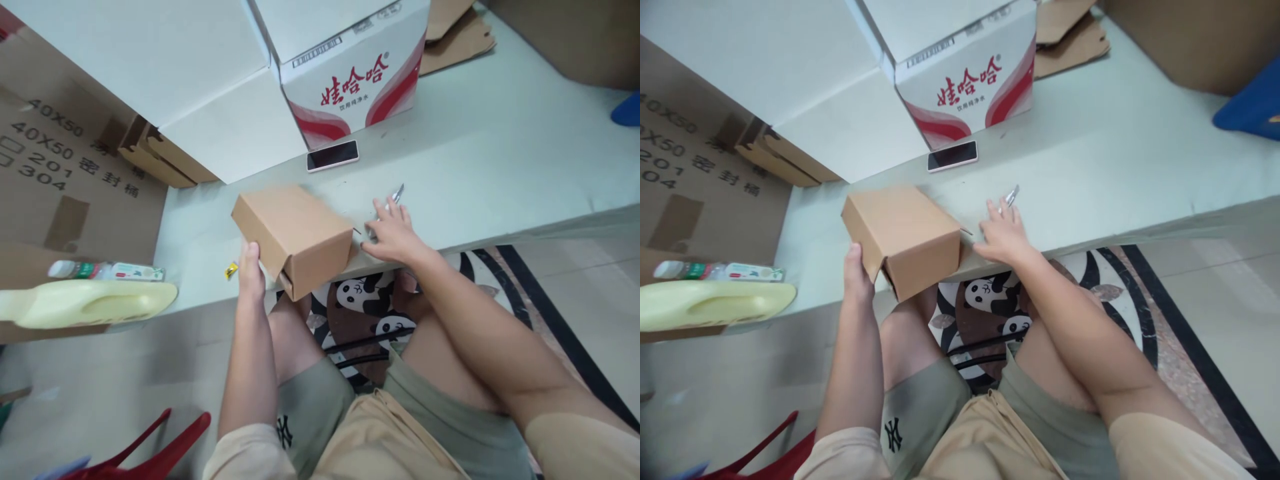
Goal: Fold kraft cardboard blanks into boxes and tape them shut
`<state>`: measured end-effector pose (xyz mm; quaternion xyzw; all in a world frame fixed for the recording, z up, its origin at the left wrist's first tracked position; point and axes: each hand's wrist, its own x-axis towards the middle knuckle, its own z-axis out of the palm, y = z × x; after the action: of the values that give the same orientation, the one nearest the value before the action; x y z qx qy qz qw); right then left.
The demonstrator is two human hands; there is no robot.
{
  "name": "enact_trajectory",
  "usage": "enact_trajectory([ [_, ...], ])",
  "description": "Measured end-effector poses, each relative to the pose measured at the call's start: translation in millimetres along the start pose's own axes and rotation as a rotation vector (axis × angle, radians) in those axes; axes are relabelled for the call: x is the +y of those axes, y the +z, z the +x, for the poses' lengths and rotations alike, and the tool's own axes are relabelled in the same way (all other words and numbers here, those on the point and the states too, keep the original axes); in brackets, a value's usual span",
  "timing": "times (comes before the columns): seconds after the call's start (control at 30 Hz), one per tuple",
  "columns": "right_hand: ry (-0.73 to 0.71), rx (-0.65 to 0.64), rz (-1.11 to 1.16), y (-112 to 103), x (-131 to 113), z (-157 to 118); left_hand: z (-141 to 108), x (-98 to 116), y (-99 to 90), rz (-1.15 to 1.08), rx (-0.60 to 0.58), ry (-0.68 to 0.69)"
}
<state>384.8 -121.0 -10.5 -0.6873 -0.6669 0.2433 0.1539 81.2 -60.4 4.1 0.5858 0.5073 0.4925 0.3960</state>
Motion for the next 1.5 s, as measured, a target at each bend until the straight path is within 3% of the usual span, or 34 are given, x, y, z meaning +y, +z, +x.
enact_trajectory([
  [0.1, -0.197, -0.088, 0.158, -0.4, -8.8, -0.4, -11.6, -23.0, -9.3, -0.096, 0.128, -0.25],
  [0.2, -0.33, -0.098, 0.409, 0.5, -13.4, 0.9, -25.9, -32.8, -8.3, -0.213, 0.227, -0.346],
  [0.3, -0.362, -0.009, 0.581, 4.0, -12.8, 2.4, -36.9, -31.3, -5.1, -0.329, 0.159, -0.34],
  [0.4, -0.386, -0.005, 0.708, 9.7, -10.3, 4.7, -40.1, -25.8, -1.6, -0.356, 0.076, -0.358],
  [0.5, -0.298, 0.061, 0.841, 14.1, -8.3, 7.2, -40.6, -19.5, 3.4, -0.378, -0.008, -0.312],
  [0.57, -0.225, 0.134, 0.869, 14.6, -8.0, 7.8, -42.7, -16.4, 7.1, -0.38, -0.071, -0.208],
  [0.7, -0.058, 0.256, 0.664, 11.1, -10.8, 5.9, -49.2, -19.9, 12.0, -0.286, -0.13, -0.063],
  [0.8, -0.014, 0.319, 0.545, 8.6, -13.5, 4.1, -50.4, -27.7, 13.7, -0.205, 0.016, -0.118],
  [0.9, -0.058, 0.351, 0.588, 6.8, -14.7, 3.2, -48.2, -28.9, 15.3, -0.164, 0.182, -0.169],
  [1.1, -0.075, 0.389, 0.64, 1.9, -16.9, 0.1, -45.1, -12.8, 20.5, -0.168, 0.091, -0.106],
  [1.33, -0.128, 0.392, 0.794, 5.9, -18.2, -1.1, -41.0, -8.6, 20.4, -0.003, 0.243, -0.061],
  [1.43, -0.09, 0.431, 0.917, 6.5, -16.4, 1.0, -50.5, -11.4, 13.9, 0.036, 0.202, -0.017],
  [1.5, -0.059, 0.441, 0.985, 5.3, -15.5, 2.1, -58.9, -14.3, 7.7, -0.05, 0.201, 0.013],
])
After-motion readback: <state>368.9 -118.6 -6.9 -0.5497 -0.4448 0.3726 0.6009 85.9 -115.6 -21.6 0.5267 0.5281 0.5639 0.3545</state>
